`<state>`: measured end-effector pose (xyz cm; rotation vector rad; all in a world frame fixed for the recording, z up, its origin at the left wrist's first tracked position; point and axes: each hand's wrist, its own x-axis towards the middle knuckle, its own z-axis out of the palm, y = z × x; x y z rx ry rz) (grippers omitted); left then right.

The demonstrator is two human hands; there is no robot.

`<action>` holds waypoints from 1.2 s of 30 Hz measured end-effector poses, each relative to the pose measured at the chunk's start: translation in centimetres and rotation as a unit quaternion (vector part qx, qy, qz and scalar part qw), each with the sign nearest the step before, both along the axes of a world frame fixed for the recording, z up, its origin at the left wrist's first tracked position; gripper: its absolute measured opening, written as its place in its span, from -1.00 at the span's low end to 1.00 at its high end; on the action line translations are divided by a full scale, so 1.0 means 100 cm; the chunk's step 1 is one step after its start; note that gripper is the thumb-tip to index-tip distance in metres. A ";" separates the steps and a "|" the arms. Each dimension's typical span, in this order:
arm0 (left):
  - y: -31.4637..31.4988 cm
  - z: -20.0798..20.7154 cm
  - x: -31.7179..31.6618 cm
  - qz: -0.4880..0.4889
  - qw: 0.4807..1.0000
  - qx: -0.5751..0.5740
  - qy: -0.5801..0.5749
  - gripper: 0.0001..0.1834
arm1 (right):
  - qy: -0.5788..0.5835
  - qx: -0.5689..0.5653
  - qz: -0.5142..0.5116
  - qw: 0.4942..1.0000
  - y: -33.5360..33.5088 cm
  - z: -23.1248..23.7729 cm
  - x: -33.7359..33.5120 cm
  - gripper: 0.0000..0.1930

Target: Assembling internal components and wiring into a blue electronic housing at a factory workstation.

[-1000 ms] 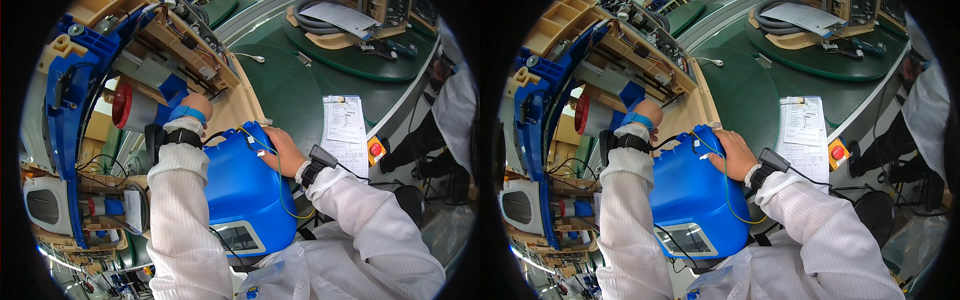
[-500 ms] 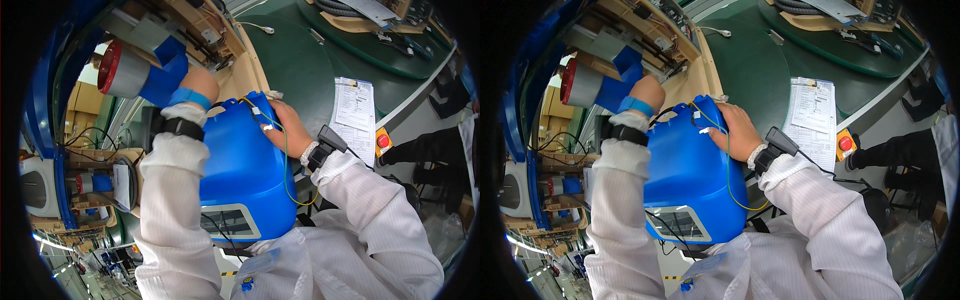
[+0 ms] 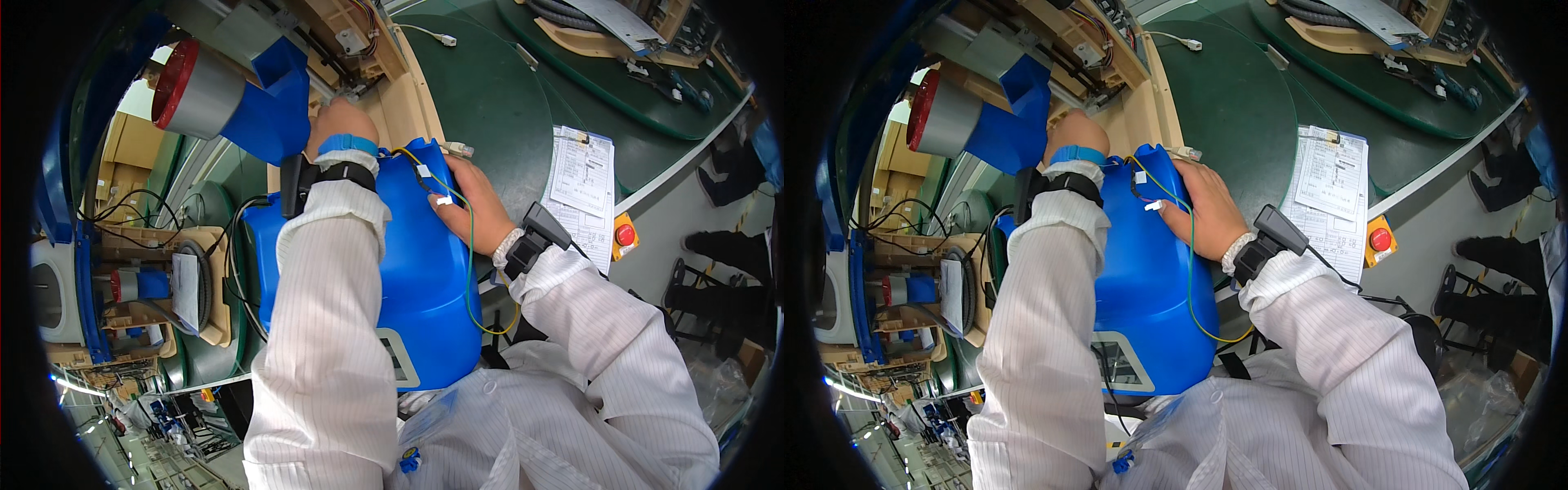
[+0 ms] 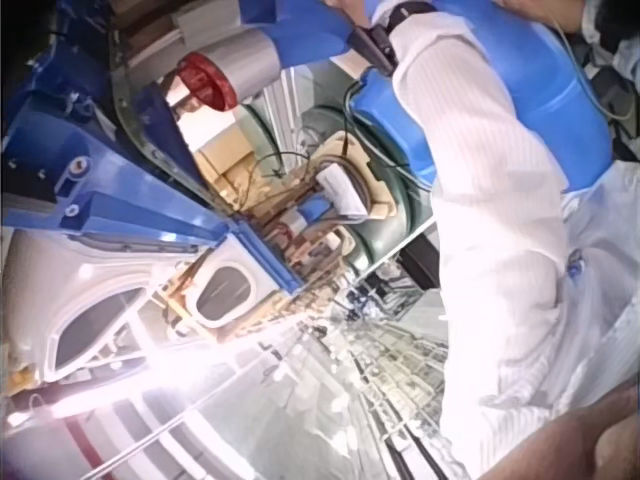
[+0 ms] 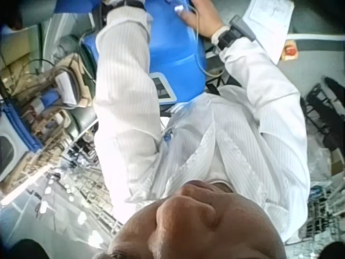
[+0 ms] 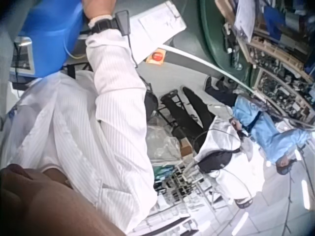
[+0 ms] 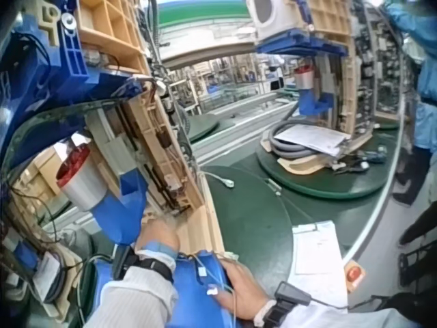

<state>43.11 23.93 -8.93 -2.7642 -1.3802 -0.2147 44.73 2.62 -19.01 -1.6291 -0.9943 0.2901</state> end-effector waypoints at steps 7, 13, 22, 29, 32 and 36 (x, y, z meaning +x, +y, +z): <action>0.001 -0.006 -0.014 -0.101 0.994 0.044 -0.022 -0.67 | 0.003 0.007 0.001 1.000 0.001 -0.003 0.001 -0.36; 0.001 -0.003 -0.019 -0.061 0.996 -0.018 -0.064 -0.65 | -0.017 0.019 0.002 1.000 0.003 -0.003 0.000 -0.37; 0.018 0.001 0.005 -0.053 0.986 0.004 0.158 -0.65 | 0.014 -0.005 0.012 1.000 0.002 0.000 0.002 -0.34; 0.023 -0.013 0.003 -0.076 0.986 0.086 0.119 -0.68 | -0.003 0.000 0.000 1.000 0.001 -0.001 0.001 -0.34; 0.021 -0.004 0.010 -0.060 0.990 0.020 0.127 -0.68 | -0.001 0.002 0.006 1.000 0.000 0.002 0.003 -0.34; 0.039 -0.011 0.003 -0.064 0.997 0.003 0.040 -0.68 | 0.004 0.008 0.010 1.000 0.005 0.001 -0.002 -0.35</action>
